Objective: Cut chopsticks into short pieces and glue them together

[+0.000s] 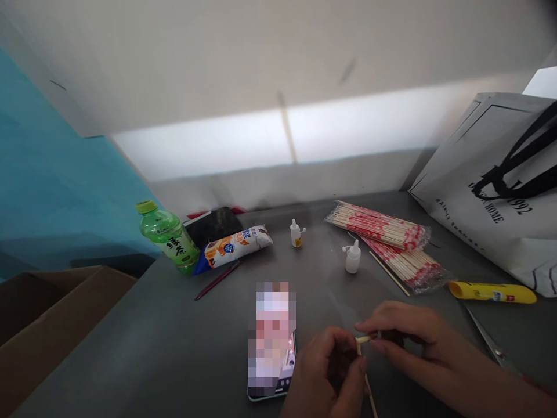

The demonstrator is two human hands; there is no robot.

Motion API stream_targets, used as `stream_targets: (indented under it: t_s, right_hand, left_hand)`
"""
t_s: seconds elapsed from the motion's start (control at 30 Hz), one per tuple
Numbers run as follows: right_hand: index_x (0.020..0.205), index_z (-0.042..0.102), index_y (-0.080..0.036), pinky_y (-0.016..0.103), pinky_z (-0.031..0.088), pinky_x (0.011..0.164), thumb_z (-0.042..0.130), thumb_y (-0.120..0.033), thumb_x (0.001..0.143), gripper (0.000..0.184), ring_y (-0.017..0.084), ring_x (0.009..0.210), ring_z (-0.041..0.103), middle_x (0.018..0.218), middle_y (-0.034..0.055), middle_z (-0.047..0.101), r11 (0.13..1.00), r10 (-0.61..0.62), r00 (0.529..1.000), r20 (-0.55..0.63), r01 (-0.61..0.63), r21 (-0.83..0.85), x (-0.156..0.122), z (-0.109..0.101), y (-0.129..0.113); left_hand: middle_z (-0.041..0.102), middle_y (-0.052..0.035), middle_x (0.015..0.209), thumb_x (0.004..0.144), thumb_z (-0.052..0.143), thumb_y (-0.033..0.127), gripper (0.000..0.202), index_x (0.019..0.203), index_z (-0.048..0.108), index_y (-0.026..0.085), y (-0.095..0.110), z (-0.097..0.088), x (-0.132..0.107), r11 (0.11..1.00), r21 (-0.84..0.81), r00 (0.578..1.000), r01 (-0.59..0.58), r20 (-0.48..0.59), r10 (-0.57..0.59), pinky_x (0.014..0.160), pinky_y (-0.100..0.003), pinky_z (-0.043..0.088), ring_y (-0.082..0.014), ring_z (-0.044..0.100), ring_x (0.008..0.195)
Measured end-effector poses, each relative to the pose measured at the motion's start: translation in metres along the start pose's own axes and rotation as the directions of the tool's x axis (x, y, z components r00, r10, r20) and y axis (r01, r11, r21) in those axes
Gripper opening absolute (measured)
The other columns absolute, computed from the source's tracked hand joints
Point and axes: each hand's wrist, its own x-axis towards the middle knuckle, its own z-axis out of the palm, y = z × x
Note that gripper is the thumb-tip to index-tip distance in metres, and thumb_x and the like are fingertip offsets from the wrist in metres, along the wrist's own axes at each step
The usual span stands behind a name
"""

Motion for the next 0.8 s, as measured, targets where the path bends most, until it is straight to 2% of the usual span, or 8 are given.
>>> stream_targets:
  t_s: [0.17, 0.63, 0.8]
  right_hand:
    - [0.121, 0.076, -0.035, 0.032, 0.056, 0.071, 0.056, -0.035, 0.103, 0.027, 0.021, 0.083, 0.069, 0.091, 0.0031, 0.07, 0.999, -0.035, 0.999, 0.011, 0.035, -0.013, 0.0003, -0.0001, -0.0009]
    - [0.122, 0.076, -0.036, 0.032, 0.056, 0.07, 0.052, -0.034, 0.104, 0.031, 0.021, 0.084, 0.069, 0.094, 0.0047, 0.069, 0.998, -0.036, 0.999, 0.01, 0.036, -0.045, 0.0009, -0.0014, -0.0055]
    - [0.123, 0.076, -0.037, 0.033, 0.057, 0.071, 0.051, -0.033, 0.104, 0.031, 0.022, 0.084, 0.07, 0.095, 0.0042, 0.069, 0.998, -0.035, 0.999, 0.011, 0.035, -0.049, -0.0009, -0.0005, -0.0028]
  left_hand:
    - [0.064, -0.0035, 0.078, 0.094, 0.064, 0.045, 0.026, 0.097, 0.062, 0.019, 0.0013, -0.0001, 0.0004, 1.0, 0.013, 1.0, 0.003, -0.004, -0.003, 0.061, -0.024, 0.047, -0.0161, 0.06, 0.069]
    - [0.063, -0.0041, 0.08, 0.096, 0.059, 0.04, 0.02, 0.094, 0.061, 0.019, 0.0049, -0.003, 0.0021, 0.995, 0.076, 0.998, -0.067, 0.011, 0.066, 0.062, -0.025, 0.044, -0.0159, 0.058, 0.07]
    - [0.064, -0.0045, 0.081, 0.095, 0.06, 0.041, 0.021, 0.093, 0.061, 0.02, 0.0048, -0.003, 0.0017, 0.997, 0.06, 0.998, -0.056, 0.006, 0.056, 0.061, -0.024, 0.044, -0.0161, 0.058, 0.07]
